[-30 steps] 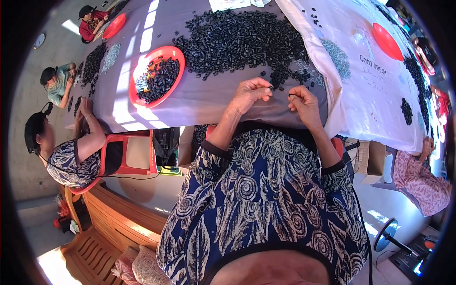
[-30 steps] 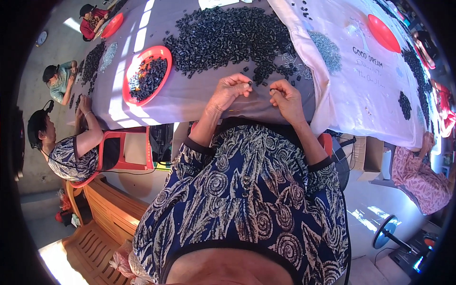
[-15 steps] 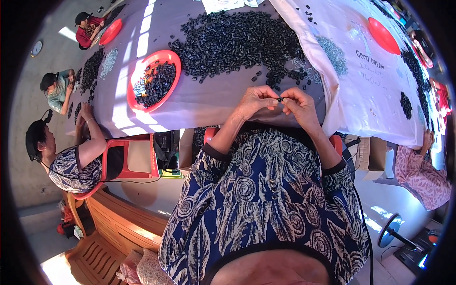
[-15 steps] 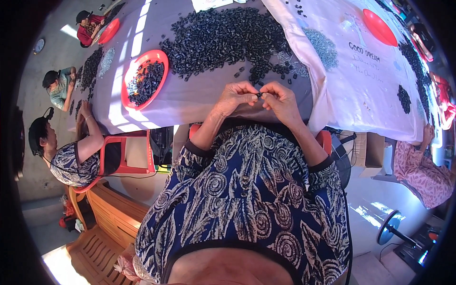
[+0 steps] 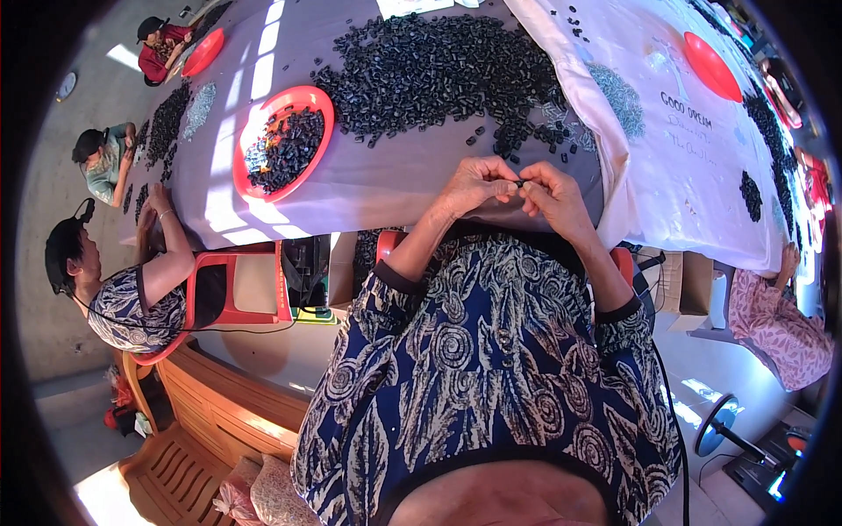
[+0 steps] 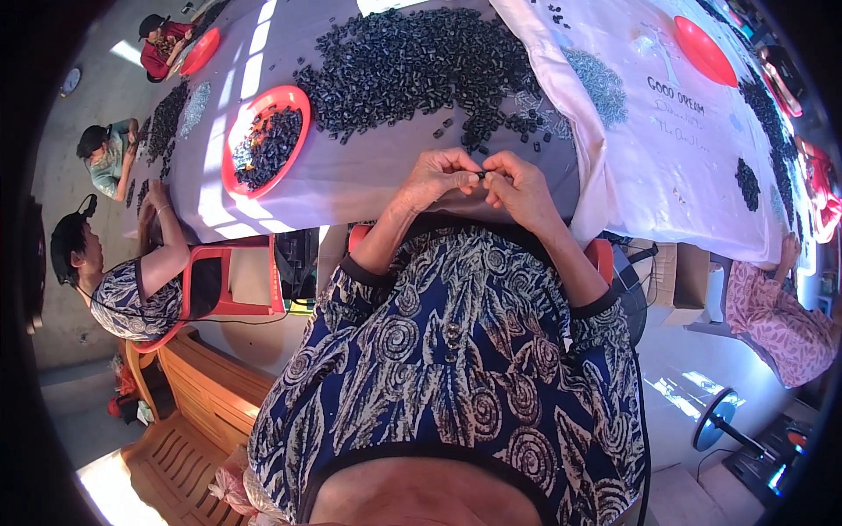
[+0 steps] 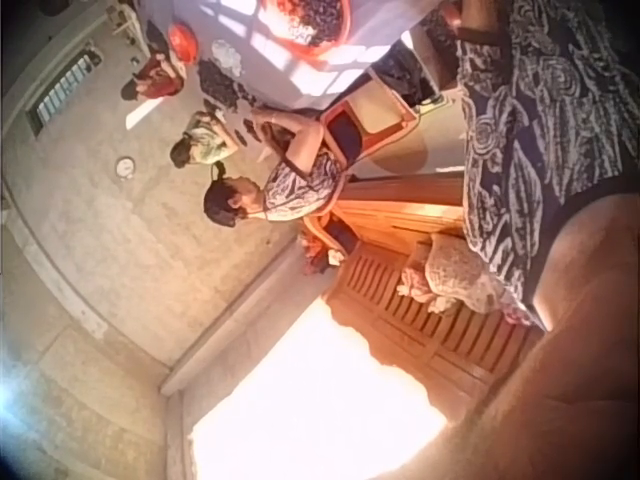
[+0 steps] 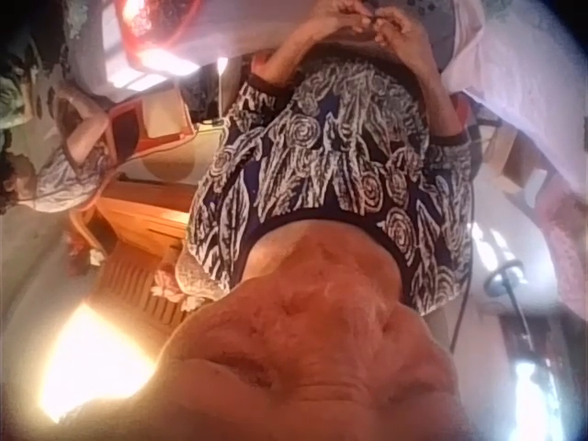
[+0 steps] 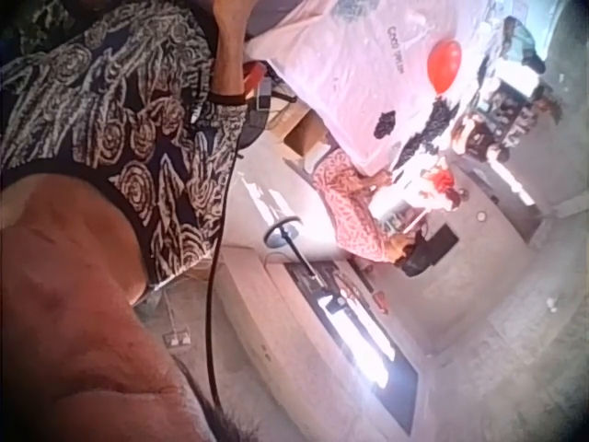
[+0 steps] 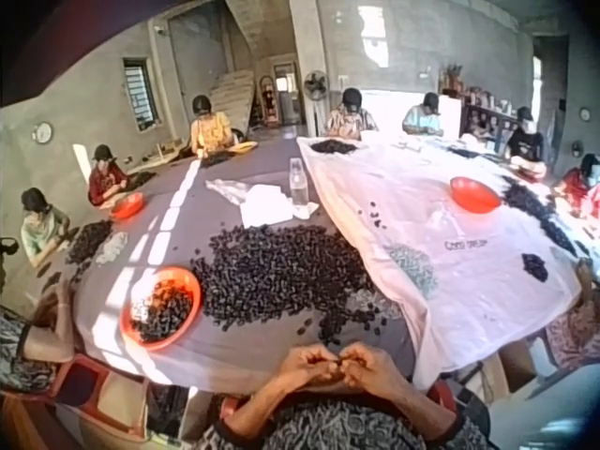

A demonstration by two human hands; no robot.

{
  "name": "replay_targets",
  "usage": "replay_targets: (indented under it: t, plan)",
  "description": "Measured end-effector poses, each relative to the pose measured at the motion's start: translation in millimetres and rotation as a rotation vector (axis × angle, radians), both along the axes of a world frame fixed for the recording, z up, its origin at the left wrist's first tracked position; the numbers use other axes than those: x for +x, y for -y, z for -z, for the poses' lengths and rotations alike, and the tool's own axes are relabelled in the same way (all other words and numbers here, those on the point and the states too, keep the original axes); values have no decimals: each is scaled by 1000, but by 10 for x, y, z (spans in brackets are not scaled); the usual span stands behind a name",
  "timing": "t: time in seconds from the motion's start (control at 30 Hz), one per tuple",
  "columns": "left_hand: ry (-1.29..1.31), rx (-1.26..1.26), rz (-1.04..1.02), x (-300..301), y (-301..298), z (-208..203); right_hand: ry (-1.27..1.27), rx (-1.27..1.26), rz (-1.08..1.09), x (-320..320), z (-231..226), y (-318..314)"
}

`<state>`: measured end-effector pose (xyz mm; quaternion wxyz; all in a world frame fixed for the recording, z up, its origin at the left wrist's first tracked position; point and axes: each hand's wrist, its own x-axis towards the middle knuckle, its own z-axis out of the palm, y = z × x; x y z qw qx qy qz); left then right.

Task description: The person picks up small black plastic pieces from a pile on the table, joins them together by hand, and places the assembled units into a red tray. They also occasionally move loose pieces aside and adjust a black cap on their head.

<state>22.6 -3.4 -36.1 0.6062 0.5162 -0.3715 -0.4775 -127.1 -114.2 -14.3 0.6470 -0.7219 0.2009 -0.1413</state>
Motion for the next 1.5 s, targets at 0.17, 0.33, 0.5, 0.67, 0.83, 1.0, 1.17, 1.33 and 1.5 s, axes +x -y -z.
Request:
replay_targets:
  t: [0.17,0.33,0.5,0.67,0.83,1.0,1.17,1.33,1.5]
  plan:
    - [61,-17,8,-11,12,23,-117,-360,-139,-27,-42,25]
    - [138,14,-15,-68,18,28,-126,-563,-167,-31,-2,54]
    - [248,62,-50,-125,37,69,-134,-801,-90,-28,102,-23]
    - [201,41,-135,-200,61,109,-210,-859,-70,-37,86,-82]
    - [130,30,-199,-256,81,107,-223,-814,-13,-33,38,-163]
    - [130,85,-285,-300,109,91,-182,-881,70,11,132,-202]
    - [227,132,-291,-304,123,66,-163,-1018,115,16,253,-227]
    - [325,166,-302,-317,133,34,-159,-1120,136,31,316,-221]
    - [292,270,-263,-298,105,97,-146,-1169,106,45,403,-241]
